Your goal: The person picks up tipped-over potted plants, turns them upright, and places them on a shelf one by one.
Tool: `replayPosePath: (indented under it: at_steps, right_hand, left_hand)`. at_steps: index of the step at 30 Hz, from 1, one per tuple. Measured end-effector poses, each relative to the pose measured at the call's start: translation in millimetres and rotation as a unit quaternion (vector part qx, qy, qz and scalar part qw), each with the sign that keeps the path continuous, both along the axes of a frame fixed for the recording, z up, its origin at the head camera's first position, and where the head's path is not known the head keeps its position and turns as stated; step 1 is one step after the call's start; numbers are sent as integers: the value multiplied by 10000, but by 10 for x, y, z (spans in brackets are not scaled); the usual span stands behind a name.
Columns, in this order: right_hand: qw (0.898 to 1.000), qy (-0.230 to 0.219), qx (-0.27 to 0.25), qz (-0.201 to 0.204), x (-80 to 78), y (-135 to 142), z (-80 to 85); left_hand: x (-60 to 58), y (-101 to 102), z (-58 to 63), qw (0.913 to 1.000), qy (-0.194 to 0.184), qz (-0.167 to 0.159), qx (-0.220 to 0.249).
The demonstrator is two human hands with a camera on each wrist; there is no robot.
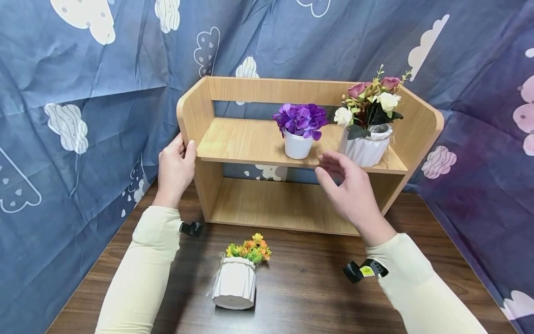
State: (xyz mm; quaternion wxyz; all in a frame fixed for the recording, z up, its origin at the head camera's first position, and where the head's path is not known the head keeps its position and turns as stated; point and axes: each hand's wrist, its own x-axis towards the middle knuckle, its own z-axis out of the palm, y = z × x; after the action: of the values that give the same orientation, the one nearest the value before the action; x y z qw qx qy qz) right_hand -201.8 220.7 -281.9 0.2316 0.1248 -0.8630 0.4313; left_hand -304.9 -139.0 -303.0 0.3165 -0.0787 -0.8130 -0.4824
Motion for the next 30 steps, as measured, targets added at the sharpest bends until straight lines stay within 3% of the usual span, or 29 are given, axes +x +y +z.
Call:
replayPosePath:
  at_steps: [7, 15, 30]
  right_hand:
    - [9999, 39, -95, -55, 180, 0, -178]
    - [9995, -301, -6, -27, 316, -31, -321]
    - [9987, -496, -63, 41, 435, -84, -552]
  left_hand:
    - [-1, -3, -6, 10000, 7, 41, -13]
    - [-2, 6, -2, 10000, -16, -4, 35]
    - [7, 0, -7, 10000, -72, -8, 32]
